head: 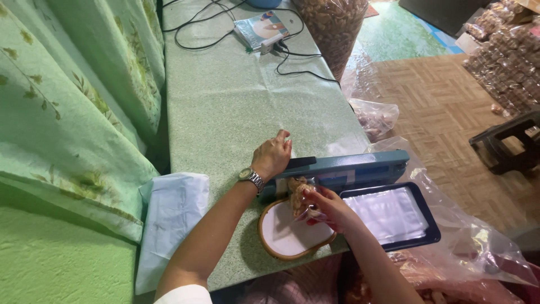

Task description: Packaging snacks by scooping them into bags and sealing the bags with a heat sealer

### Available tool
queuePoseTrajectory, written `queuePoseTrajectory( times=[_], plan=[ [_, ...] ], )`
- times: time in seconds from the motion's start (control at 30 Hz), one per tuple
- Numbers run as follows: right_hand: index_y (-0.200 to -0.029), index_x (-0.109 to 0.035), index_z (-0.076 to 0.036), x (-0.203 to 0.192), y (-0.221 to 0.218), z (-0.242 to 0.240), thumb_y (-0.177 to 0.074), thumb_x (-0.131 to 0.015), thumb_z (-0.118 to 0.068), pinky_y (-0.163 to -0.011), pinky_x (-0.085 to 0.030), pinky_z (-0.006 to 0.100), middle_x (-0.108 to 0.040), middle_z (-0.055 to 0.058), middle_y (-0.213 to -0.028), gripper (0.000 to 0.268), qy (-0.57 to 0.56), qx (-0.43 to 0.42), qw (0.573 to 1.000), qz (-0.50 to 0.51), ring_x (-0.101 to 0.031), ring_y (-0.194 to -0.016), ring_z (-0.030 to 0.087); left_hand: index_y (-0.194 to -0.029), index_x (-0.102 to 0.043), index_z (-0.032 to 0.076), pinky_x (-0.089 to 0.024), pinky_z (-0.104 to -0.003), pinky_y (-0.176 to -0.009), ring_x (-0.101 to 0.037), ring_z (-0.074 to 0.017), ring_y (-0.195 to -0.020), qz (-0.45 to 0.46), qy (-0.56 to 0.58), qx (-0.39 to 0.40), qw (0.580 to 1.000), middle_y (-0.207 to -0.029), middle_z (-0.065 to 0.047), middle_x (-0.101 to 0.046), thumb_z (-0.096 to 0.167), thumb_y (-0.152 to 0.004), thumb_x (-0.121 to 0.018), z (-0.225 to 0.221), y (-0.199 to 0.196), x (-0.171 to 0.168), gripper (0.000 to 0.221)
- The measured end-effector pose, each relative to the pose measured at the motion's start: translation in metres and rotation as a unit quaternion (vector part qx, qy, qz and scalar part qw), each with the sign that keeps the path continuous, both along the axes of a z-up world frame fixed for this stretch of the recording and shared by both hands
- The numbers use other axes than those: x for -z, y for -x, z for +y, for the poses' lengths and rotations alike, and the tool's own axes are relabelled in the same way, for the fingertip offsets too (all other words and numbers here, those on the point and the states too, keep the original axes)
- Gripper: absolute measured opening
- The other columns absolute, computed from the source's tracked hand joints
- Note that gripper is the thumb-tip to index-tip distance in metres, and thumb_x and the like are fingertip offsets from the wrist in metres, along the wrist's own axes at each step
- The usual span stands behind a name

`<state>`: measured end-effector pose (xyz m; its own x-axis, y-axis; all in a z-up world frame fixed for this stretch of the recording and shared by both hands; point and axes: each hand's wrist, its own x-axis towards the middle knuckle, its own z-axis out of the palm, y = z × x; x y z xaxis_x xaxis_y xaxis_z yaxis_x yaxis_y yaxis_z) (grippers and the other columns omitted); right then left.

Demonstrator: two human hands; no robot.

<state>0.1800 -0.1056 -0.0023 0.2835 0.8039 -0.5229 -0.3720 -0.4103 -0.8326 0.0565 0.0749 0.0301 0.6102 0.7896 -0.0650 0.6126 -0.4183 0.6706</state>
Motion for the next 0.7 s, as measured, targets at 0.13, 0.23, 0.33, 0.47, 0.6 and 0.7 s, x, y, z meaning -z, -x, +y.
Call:
queuePoseTrajectory(
  times=[0.13,0.23,0.33,0.47,0.6,0.7],
  plan=[
    [-0.132,-0.045,0.008,0.001,0.0,0.004,-0.08,-0.078,-0.033,-0.048,-0.057,0.053,-0.062,0.028,-0.1,0.073,0.024,0.018,1.0,-0.007,-0.067,-0.077,0.04,-0.128,-0.048,0.019,-0.05,-0.055,-0.088,-0.065,-0.0437,-0.102,0.015,-0.006,0.005,1.0,-0.103,-0.022,-0.068,0.04,-0.097,-0.031,-0.001,-0.002,-0.007,0.042],
    [-0.129,-0.049,0.006,0.03,-0.011,0.005,-0.08,-0.079,-0.029,-0.049,-0.058,0.053,-0.063,0.027,-0.098,0.067,0.01,0.016,1.0,-0.013,-0.068,-0.079,0.039,-0.129,-0.047,0.018,-0.05,-0.056,-0.088,-0.066,-0.0435,-0.101,0.045,-0.026,0.012,0.999,-0.102,-0.021,-0.068,0.043,-0.096,-0.031,0.004,-0.011,-0.002,0.044],
    [-0.133,-0.043,0.005,0.028,-0.004,-0.002,-0.078,-0.081,-0.024,-0.052,-0.059,0.051,-0.061,0.026,-0.101,0.073,0.0,0.023,1.0,-0.011,-0.067,-0.083,0.038,-0.13,-0.047,0.015,-0.05,-0.057,-0.088,-0.065,-0.0443,-0.102,0.035,-0.051,0.017,0.998,-0.104,-0.023,-0.067,0.043,-0.095,-0.035,-0.01,-0.008,-0.052,0.046],
    [-0.137,-0.048,-0.002,0.041,-0.013,-0.018,-0.086,-0.068,-0.009,-0.073,-0.059,0.046,-0.065,0.022,-0.109,0.056,-0.125,-0.006,0.991,-0.044,-0.067,-0.095,0.029,-0.134,-0.046,0.014,-0.051,-0.053,-0.082,-0.066,-0.0412,-0.096,-0.139,-0.259,-0.002,0.956,-0.101,-0.018,-0.065,0.036,-0.092,-0.053,-0.017,-0.028,-0.092,0.048],
    [-0.128,-0.048,-0.009,-0.005,-0.003,-0.043,-0.081,-0.072,-0.012,-0.083,-0.052,0.029,-0.062,0.011,-0.11,0.052,-0.229,-0.076,0.969,-0.048,-0.06,-0.097,0.017,-0.14,-0.035,0.007,-0.047,-0.045,-0.094,-0.053,-0.0336,-0.117,-0.335,-0.358,0.066,0.869,-0.131,-0.015,-0.053,0.025,-0.1,-0.054,-0.057,0.002,-0.141,0.048],
    [-0.133,-0.041,-0.007,-0.027,-0.005,-0.064,-0.083,-0.066,-0.004,-0.084,-0.056,0.035,-0.058,0.013,-0.124,0.057,-0.269,-0.023,0.96,-0.071,-0.06,-0.106,0.02,-0.139,-0.035,0.003,-0.041,-0.046,-0.113,-0.048,-0.0333,-0.128,-0.523,-0.288,0.083,0.798,-0.137,-0.017,-0.047,0.022,-0.105,-0.046,-0.105,0.025,-0.128,0.04]
  ],
)
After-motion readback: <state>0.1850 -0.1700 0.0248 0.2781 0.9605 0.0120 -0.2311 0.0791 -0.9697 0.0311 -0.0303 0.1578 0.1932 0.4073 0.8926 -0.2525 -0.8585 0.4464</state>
